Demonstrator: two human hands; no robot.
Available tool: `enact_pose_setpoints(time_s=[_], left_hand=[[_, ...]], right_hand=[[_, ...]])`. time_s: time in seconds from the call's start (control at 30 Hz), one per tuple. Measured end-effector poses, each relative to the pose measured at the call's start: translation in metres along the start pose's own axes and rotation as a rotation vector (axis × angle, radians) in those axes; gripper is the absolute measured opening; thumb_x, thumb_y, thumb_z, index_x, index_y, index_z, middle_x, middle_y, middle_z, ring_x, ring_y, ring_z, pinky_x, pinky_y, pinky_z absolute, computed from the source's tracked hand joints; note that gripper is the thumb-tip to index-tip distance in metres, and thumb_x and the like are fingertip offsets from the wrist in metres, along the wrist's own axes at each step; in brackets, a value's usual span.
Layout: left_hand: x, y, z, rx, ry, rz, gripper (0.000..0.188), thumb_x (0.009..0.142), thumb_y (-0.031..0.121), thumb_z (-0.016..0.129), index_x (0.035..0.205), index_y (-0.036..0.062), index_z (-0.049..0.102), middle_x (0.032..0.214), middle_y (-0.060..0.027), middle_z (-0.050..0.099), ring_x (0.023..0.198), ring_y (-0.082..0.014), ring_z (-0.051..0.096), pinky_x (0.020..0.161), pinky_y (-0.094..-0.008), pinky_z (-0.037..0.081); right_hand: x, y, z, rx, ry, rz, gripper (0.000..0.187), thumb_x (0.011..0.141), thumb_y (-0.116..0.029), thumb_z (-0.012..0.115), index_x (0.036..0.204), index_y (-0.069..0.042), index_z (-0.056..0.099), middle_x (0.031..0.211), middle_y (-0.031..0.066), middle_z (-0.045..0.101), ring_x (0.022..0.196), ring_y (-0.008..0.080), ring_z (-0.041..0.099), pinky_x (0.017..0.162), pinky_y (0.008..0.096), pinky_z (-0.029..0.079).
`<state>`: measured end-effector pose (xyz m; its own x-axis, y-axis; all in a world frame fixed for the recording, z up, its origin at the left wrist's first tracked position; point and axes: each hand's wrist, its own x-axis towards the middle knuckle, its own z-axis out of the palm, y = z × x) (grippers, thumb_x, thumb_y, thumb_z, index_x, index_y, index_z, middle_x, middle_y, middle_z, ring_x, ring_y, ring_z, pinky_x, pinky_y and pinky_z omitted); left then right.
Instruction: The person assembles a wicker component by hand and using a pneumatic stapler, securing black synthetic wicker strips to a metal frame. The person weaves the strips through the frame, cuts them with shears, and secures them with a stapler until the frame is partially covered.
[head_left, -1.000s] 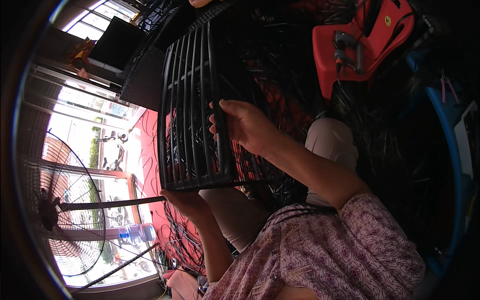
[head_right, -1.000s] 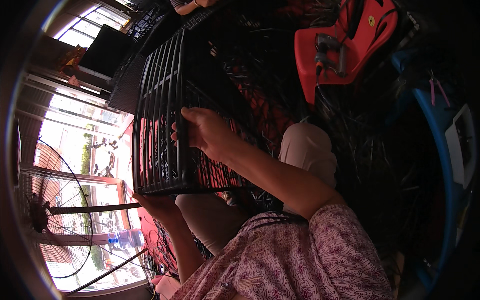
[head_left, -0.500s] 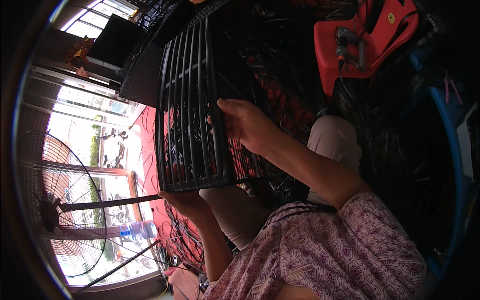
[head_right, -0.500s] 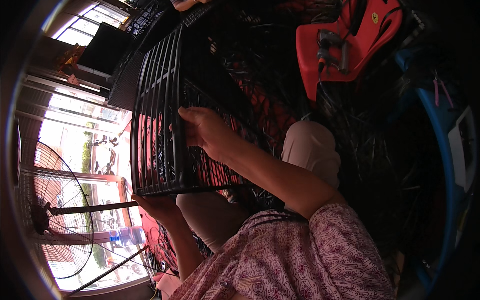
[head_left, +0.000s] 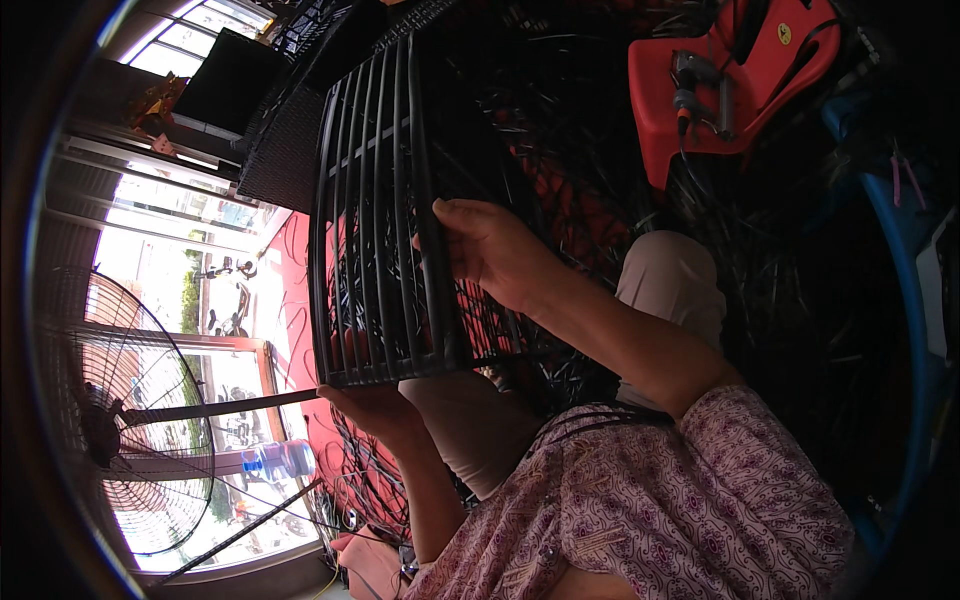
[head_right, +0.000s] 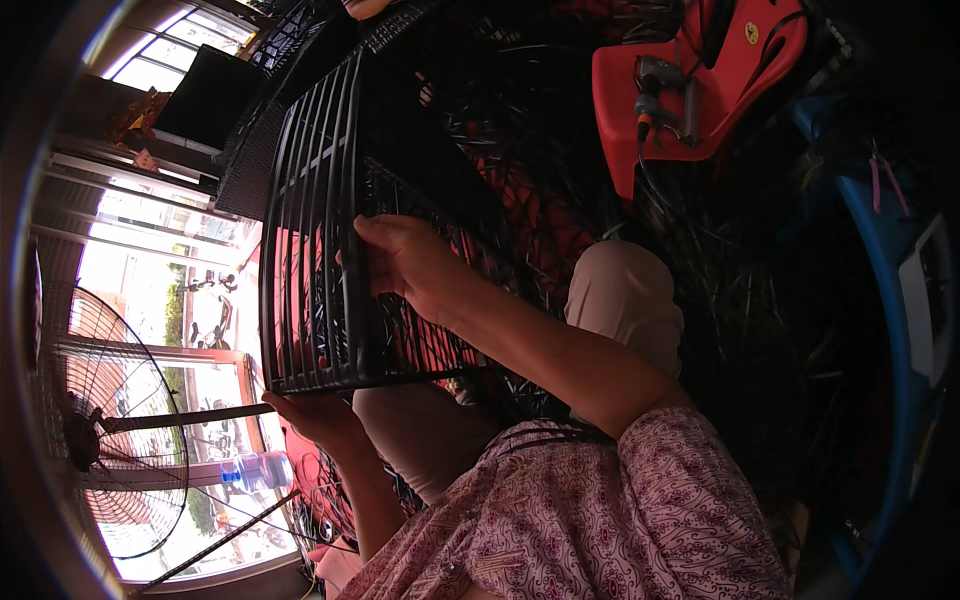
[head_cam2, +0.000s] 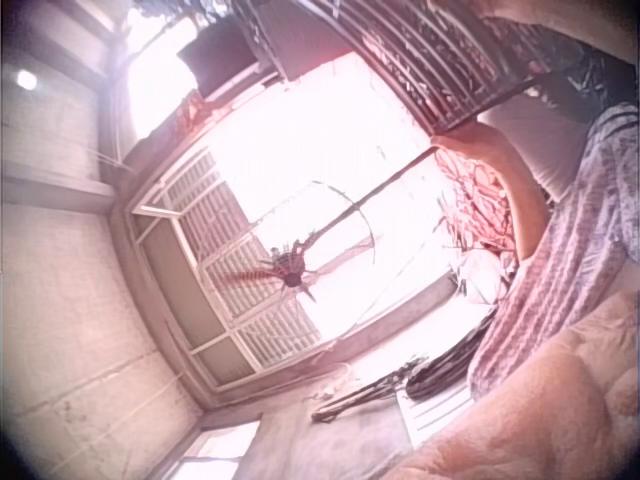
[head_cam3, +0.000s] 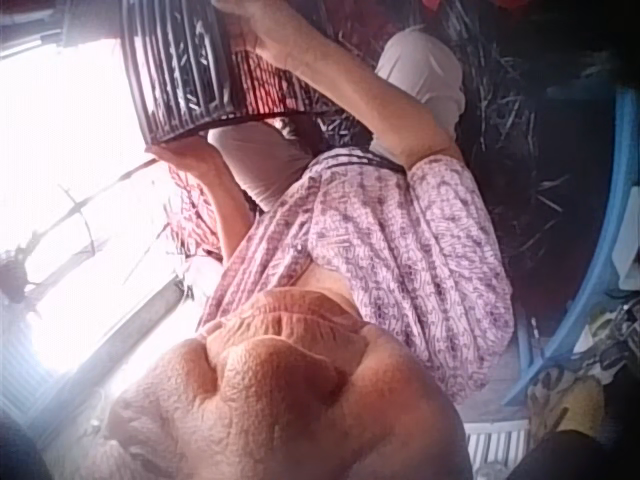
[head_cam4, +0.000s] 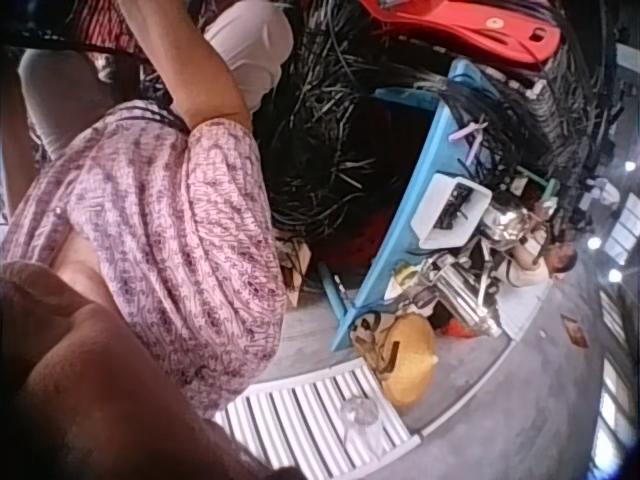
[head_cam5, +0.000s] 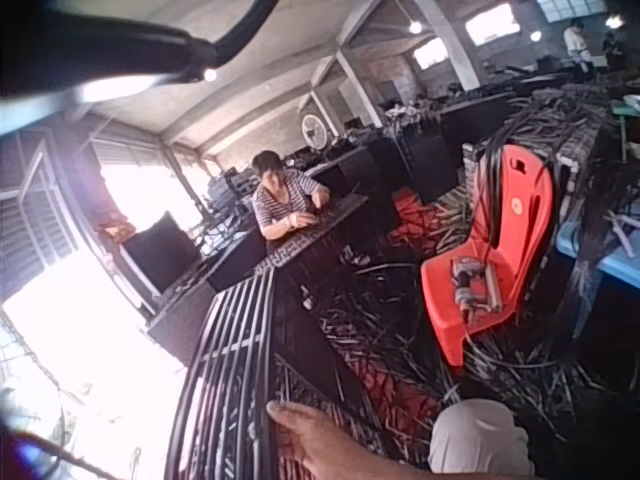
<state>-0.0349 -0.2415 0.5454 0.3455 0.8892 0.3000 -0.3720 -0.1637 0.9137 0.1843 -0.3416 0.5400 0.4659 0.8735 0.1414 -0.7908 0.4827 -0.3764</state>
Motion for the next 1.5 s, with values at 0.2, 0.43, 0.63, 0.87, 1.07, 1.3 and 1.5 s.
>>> enact_pose_setpoints(time_s=[0.2,0.43,0.63,0.87,1.07,1.3,1.5], left_hand=[[-0.0003,0.0007,-0.0004,-0.006,-0.017,0.017,0.073,0.101,0.06,0.032,0.143,0.0013,0.041,0.141,-0.0169,0.049,0.13,-0.0319,0.048,0.11,-0.047,0.04],[-0.0013,0.0013,0.0032,-0.042,0.0,-0.006,0.068,0.102,0.056,0.032,0.142,0.0015,0.043,0.14,-0.0161,0.052,0.129,-0.0283,0.05,0.106,-0.0428,0.039],[-0.0007,0.0004,0.0004,-0.035,-0.012,0.005,0.07,0.102,0.058,0.032,0.143,0.0014,0.042,0.141,-0.0165,0.051,0.13,-0.0299,0.049,0.108,-0.0442,0.039],[-0.0011,0.001,0.005,-0.007,0.02,-0.002,0.075,0.101,0.061,0.03,0.144,0.0007,0.039,0.142,-0.0187,0.048,0.131,-0.032,0.047,0.111,-0.0467,0.038],[-0.0016,0.0014,0.0006,-0.047,-0.011,-0.005,0.066,0.103,0.055,0.032,0.142,0.0026,0.044,0.14,-0.0147,0.053,0.129,-0.0275,0.05,0.107,-0.044,0.039],[-0.0015,0.0013,0.0034,-0.021,0.043,-0.006,0.071,0.102,0.059,0.031,0.142,0.0014,0.042,0.14,-0.0201,0.05,0.129,-0.0321,0.049,0.11,-0.0462,0.038],[-0.0018,0.0022,0.004,-0.048,0.005,0.008,0.066,0.103,0.054,0.033,0.141,0.0008,0.045,0.138,-0.0164,0.054,0.128,-0.0288,0.051,0.105,-0.0427,0.04]], right_hand=[[0.0005,0.002,-0.0014,-0.022,0.001,0.001,0.027,0.101,-0.03,0.053,0.102,-0.007,0.066,0.091,0.0058,0.07,0.08,0.0141,0.069,0.072,0.0294,0.058],[0.0012,0.0023,-0.003,-0.018,-0.005,-0.006,0.027,0.102,-0.03,0.052,0.102,-0.007,0.066,0.091,0.0057,0.07,0.081,0.014,0.069,0.071,0.0294,0.059],[0.0015,0.0035,-0.0036,-0.017,-0.012,-0.011,0.028,0.102,-0.03,0.051,0.103,-0.006,0.066,0.092,0.006,0.07,0.081,0.0142,0.069,0.071,0.0293,0.059],[0.0014,0.0025,-0.0043,-0.009,-0.019,-0.015,0.028,0.102,-0.03,0.052,0.103,-0.006,0.065,0.093,0.006,0.07,0.081,0.0141,0.069,0.071,0.0297,0.059],[0.0016,0.0031,-0.0035,-0.015,-0.016,-0.01,0.028,0.101,-0.03,0.053,0.103,-0.006,0.066,0.092,0.0058,0.07,0.081,0.014,0.069,0.071,0.0295,0.059],[0.002,0.0033,-0.0027,-0.033,-0.013,-0.021,0.027,0.102,-0.03,0.051,0.103,-0.006,0.065,0.09,0.0059,0.07,0.079,0.0155,0.069,0.071,0.0313,0.058],[0.0023,0.0035,-0.0019,-0.038,-0.011,-0.019,0.028,0.102,-0.029,0.05,0.102,-0.007,0.066,0.09,0.0059,0.07,0.078,0.0159,0.069,0.071,0.032,0.057]])
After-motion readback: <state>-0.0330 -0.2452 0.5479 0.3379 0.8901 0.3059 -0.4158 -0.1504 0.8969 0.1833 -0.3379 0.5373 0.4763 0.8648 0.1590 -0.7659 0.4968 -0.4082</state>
